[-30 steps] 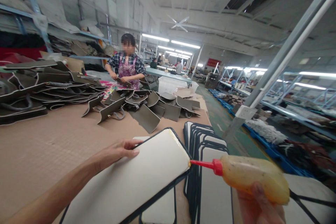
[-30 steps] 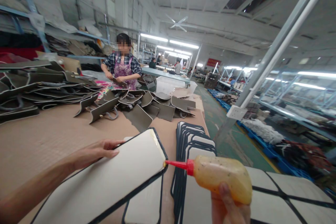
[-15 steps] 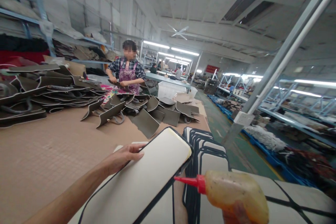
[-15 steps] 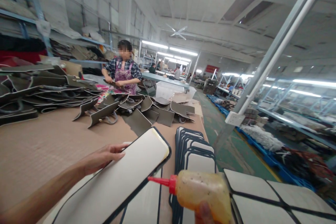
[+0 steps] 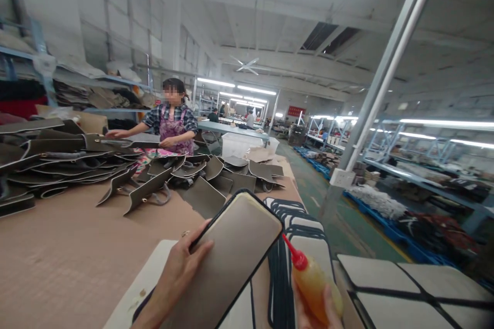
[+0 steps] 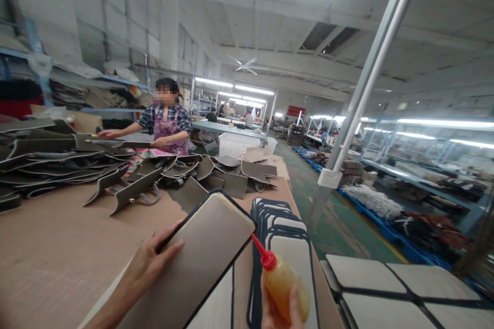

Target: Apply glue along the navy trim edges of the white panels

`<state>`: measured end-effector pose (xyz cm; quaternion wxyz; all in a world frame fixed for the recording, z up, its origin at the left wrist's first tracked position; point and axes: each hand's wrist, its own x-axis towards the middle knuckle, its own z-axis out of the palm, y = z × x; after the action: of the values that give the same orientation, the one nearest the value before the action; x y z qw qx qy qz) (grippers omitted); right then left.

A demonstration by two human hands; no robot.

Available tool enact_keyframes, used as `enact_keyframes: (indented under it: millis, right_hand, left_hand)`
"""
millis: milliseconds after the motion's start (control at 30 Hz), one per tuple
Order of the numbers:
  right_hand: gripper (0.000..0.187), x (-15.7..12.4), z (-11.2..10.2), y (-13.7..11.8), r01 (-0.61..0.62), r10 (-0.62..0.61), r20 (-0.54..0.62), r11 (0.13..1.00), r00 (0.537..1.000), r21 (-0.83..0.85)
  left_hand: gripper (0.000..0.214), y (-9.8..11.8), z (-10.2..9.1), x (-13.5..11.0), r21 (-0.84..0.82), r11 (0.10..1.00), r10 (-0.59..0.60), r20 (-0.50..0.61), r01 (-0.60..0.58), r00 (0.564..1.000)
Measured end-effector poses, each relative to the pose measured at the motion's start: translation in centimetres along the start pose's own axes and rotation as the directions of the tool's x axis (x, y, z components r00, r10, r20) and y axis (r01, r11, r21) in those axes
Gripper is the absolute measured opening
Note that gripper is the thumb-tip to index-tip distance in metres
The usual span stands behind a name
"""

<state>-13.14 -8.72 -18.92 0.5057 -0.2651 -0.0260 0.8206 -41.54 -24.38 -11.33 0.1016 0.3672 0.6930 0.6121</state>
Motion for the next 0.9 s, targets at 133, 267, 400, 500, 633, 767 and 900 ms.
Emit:
enact_keyframes:
  millis: [133,267,400,500,633,767,900]
  right_hand:
    - [0.055,-1.7,1.7,1.7,0.087,-0.085,-0.029,0.993,0.996,0.077]
    - [0.047,-3.0,2.9,3.3,0.258,-0.258,0.004,0.965,0.966,0.035]
    - [0.045,-3.3,3.0,4.0,0.255,-0.255,-0.003,0.967,0.967,0.015]
    - [0.046,-3.0,2.9,4.2,0.264,-0.264,0.0,0.964,0.964,0.017]
    - [0.055,-2.5,2.9,4.1,0.22,-0.219,-0.039,0.976,0.975,0.011]
    - [0.067,-3.2,3.8,3.6,0.126,-0.122,-0.089,0.991,0.989,0.039]
    - [0.061,-4.7,5.7,3.5,0.103,-0.096,-0.116,0.993,0.989,0.059]
  left_hand:
    - [0.054,0.2,0.7,-1.4,0.016,0.999,0.035,-0.041,-0.035,0.999]
    - [0.047,-0.4,1.1,-2.4,0.085,0.992,0.095,-0.075,-0.089,0.993]
    - [0.044,-1.7,1.0,-3.0,0.175,0.964,0.213,-0.048,-0.201,0.976]
    - [0.039,-2.6,1.1,-3.3,0.233,0.915,0.34,-0.003,-0.33,0.94]
    - [0.038,-3.1,1.6,-3.9,0.321,0.834,0.473,0.003,-0.449,0.881]
    - [0.04,-3.0,2.0,-4.2,0.387,0.761,0.555,0.03,-0.521,0.832]
    - [0.041,-3.0,2.1,-4.3,0.43,0.717,0.59,0.043,-0.548,0.806]
